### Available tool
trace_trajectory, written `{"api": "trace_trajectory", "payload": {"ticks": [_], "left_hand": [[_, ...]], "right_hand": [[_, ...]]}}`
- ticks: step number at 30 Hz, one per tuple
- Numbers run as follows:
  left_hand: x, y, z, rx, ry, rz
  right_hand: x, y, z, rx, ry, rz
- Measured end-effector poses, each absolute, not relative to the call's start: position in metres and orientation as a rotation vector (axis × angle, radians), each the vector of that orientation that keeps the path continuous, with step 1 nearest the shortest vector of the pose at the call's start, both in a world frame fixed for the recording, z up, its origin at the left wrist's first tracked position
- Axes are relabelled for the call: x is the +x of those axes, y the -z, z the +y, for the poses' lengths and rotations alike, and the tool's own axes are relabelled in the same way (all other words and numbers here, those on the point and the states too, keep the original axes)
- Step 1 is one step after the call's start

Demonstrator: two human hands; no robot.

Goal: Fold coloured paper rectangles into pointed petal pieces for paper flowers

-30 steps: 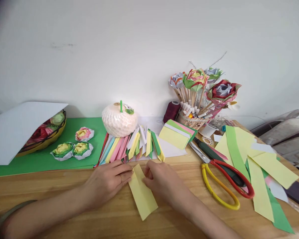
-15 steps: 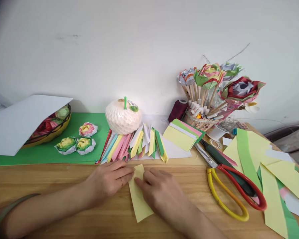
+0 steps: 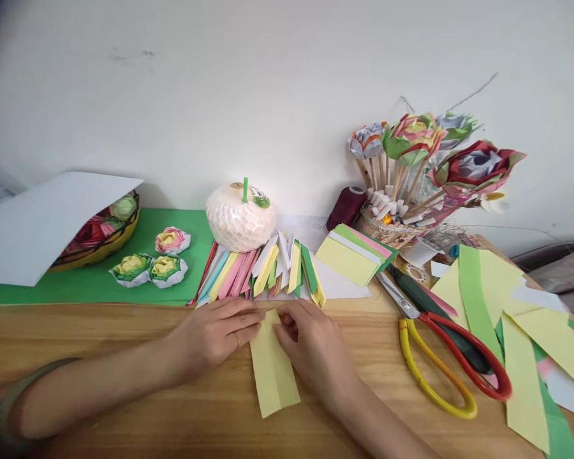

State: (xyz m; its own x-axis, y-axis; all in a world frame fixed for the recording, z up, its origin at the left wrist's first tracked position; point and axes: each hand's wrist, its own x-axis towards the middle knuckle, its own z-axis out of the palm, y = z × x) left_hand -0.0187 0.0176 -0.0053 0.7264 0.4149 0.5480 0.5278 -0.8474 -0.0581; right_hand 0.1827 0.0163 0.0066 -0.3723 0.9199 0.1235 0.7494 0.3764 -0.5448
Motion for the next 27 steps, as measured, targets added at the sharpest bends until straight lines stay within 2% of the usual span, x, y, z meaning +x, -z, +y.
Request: {"api": "trace_trajectory", "payload": {"ticks": [3,11,27], "left_hand": [[-0.019,0.005,0.017,-2.702,0.760,-0.737],[-0.019,0.005,0.017,-2.713,0.770,-0.767],[-0.018,0.008,0.019,-2.702,0.804,-0.711]], "right_hand": [[0.183,-0.005,0.015,-1.341,-0.549,-2.234],[0.188,0.004,0.013,-1.058,-0.204,-2.409],[0.189,-0.008,0.009,-0.836,-0.003,-2.662]]}}
